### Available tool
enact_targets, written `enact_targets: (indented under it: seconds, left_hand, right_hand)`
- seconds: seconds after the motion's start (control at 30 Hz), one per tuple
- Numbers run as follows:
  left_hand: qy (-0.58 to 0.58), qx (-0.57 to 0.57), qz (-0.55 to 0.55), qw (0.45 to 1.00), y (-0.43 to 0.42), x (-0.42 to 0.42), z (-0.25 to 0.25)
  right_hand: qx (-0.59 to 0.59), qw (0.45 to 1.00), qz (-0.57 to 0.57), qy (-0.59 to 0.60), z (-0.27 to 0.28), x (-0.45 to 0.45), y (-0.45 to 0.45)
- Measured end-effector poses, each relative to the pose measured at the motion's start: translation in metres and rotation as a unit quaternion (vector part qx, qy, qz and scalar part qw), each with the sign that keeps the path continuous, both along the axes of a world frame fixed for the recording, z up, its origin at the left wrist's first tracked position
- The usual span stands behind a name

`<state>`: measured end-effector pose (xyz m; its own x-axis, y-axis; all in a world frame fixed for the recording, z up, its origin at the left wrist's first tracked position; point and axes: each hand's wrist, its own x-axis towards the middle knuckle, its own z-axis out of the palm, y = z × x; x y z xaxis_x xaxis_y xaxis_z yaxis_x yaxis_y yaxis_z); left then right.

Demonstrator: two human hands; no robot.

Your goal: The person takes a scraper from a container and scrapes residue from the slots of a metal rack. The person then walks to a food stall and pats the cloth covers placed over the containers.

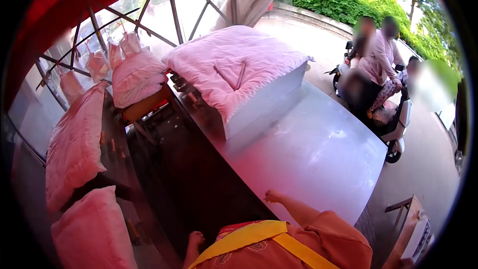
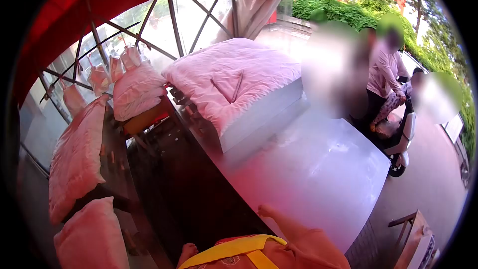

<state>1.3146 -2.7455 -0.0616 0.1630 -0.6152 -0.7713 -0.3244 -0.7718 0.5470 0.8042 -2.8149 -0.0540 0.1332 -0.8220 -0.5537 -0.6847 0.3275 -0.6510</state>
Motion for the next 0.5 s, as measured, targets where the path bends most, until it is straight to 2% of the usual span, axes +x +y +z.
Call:
enact_targets:
  seconds: [0.03, 0.1, 0.13, 0.17, 0.2, 0.27, 0.3, 0.37, 0.5]
  left_hand:
    - [-0.050, -0.031, -0.038, 0.998, -0.023, -0.023, 0.028]
    - [-0.024, -0.075, -0.104, 0.991, -0.069, -0.042, 0.047]
    - [0.010, -0.082, -0.086, 0.993, -0.084, -0.051, 0.054]
    - [-0.002, -0.086, -0.130, 0.988, -0.102, -0.055, 0.056]
    - [-0.050, -0.117, -0.220, 0.967, -0.116, -0.061, 0.080]
    - [-0.105, -0.136, -0.307, 0.936, -0.144, -0.063, 0.107]
    - [-0.100, -0.147, -0.298, 0.938, -0.155, -0.058, 0.109]
    - [-0.093, -0.174, -0.285, 0.938, -0.181, -0.040, 0.105]
    - [-0.105, -0.111, -0.278, 0.948, -0.213, 0.007, 0.091]
  right_hand:
    - [0.020, 0.999, -0.026, -0.012, 0.011, 0.003, -0.008]
    - [0.044, 0.997, -0.064, -0.028, 0.030, 0.010, -0.017]
    - [0.049, 0.995, -0.076, -0.033, 0.032, 0.009, -0.020]
    - [0.052, 0.994, -0.093, -0.030, 0.021, 0.005, -0.015]
    - [0.054, 0.992, -0.114, -0.026, 0.008, 0.006, -0.010]
    - [0.094, 0.986, -0.133, -0.026, 0.037, 0.010, 0.014]
    - [0.126, 0.982, -0.139, 0.030, 0.058, 0.019, 0.023]
    - [0.108, 0.984, -0.125, 0.070, 0.064, 0.028, 0.034]
    - [0.075, 0.987, -0.112, 0.085, 0.067, 0.058, 0.027]
